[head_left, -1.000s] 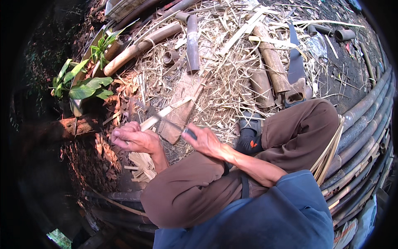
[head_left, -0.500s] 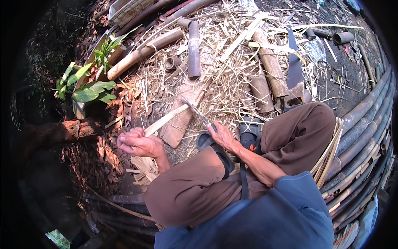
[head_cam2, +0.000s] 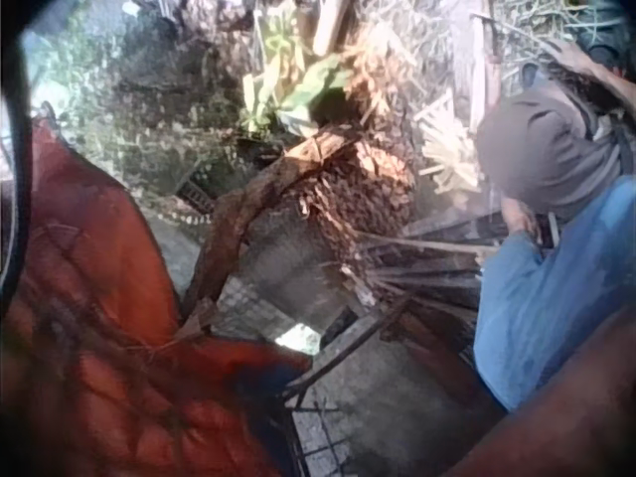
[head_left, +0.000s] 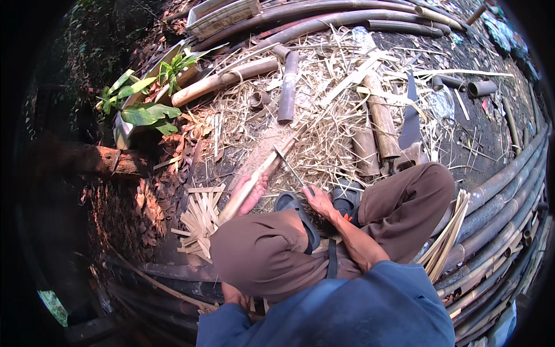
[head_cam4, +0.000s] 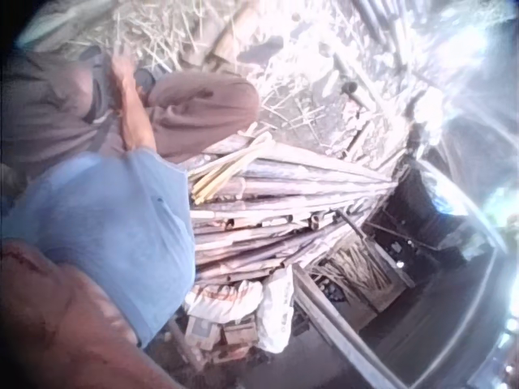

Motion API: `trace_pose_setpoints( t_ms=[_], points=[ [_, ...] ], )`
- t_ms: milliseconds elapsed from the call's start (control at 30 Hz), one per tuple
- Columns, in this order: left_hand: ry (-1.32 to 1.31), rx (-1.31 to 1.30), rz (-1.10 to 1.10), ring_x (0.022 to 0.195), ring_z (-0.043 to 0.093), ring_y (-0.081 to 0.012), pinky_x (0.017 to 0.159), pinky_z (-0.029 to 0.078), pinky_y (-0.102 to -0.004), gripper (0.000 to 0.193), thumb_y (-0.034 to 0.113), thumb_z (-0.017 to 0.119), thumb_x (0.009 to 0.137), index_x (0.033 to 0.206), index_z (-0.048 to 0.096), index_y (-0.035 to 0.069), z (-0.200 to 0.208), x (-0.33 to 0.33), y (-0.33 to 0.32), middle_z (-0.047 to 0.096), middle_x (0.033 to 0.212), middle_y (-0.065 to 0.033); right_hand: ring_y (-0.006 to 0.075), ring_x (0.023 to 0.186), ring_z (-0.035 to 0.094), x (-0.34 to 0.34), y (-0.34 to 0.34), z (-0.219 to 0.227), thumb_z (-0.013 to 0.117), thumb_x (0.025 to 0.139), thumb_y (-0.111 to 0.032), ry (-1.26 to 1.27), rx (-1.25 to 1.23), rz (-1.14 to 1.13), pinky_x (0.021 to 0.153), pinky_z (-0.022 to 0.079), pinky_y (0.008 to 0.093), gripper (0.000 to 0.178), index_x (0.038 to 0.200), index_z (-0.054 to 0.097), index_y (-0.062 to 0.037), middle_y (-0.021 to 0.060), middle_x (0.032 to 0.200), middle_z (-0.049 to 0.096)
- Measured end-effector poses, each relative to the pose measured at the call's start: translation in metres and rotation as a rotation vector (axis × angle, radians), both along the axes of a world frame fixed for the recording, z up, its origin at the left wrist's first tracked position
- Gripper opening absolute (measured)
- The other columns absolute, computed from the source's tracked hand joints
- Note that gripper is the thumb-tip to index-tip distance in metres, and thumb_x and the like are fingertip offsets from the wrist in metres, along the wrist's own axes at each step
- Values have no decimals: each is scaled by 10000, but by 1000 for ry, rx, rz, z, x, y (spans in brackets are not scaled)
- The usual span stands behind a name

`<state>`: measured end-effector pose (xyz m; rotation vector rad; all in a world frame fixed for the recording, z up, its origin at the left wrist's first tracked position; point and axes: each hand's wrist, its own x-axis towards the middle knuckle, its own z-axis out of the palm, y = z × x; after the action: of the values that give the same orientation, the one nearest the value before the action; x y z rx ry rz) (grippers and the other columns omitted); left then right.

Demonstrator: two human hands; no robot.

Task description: The person sits on the ground and uses a machete to split bamboo strips into thinner pieces. They repeatedly position the bamboo, strike it with the machete, and set the split pieces aside.

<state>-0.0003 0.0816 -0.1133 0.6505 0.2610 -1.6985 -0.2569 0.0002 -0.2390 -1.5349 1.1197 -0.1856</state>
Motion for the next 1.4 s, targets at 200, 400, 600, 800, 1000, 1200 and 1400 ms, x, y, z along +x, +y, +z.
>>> trace_pose_setpoints(
  t_ms=[200, 400, 600, 800, 1000, 1200, 1400],
  points=[
    [-922, -22, 325, 705, 631, -133, 654, 552, -246, 494, 74, 649, 920, 1340, 404, -10, 28, 27, -30, 623, 883, -72, 287, 805, 589, -5, -3, -2, 484, 961, -536, 18, 26, -7, 770, 452, 413, 539, 979, 601, -10, 167, 834, 635],
    [-1155, -46, 556, 784, 695, -220, 698, 607, -308, 396, 115, 634, 946, 1231, 375, 24, 48, 22, -48, 655, 950, -165, 125, 448, 438, 2, -5, 13, 511, 979, -503, -88, 254, -47, 437, 356, 309, 456, 887, 556, -59, 2, 561, 463],
    [-1250, -79, 617, 972, 668, -230, 841, 572, -348, 473, 143, 559, 993, 1381, 313, 31, 40, 19, -59, 650, 1089, -176, 119, 455, 455, -2, -12, 68, 551, 959, -478, -32, 208, -98, 438, 357, 305, 445, 986, 601, -36, -2, 544, 476],
    [-1244, -46, 571, 1096, 610, -215, 833, 515, -324, 398, 245, 576, 994, 1315, 416, 73, 23, 26, -48, 639, 1167, -138, 108, 482, 455, -4, -8, 71, 589, 944, -447, -44, 133, -92, 450, 361, 307, 439, 1061, 608, -24, 3, 599, 508],
    [-1340, 22, 604, 1030, 632, -179, 857, 513, -284, 276, 176, 545, 997, 1205, 522, -3, 46, 15, -54, 661, 1089, -120, 112, 531, 458, -14, -13, 80, 597, 938, -446, -30, -15, -105, 496, 368, 290, 441, 1010, 586, -11, 14, 635, 516],
    [-1807, -56, 484, 855, 578, -126, 745, 471, -268, 301, 234, 509, 1021, 1183, 520, -20, 64, 24, -58, 665, 1048, -97, 186, 621, 537, -5, -13, 156, 625, 915, -405, -189, -68, -50, 596, 444, 351, 395, 998, 592, -20, 95, 681, 571],
    [-1501, -279, 859, 936, 598, -179, 911, 474, -340, 333, 329, 452, 1048, 1067, 554, 13, 80, -8, -90, 635, 1025, -90, 157, 617, 526, 4, -32, 228, 596, 951, -328, -251, -126, 35, 586, 446, 332, 360, 1158, 572, -35, 78, 689, 566]
  ],
)
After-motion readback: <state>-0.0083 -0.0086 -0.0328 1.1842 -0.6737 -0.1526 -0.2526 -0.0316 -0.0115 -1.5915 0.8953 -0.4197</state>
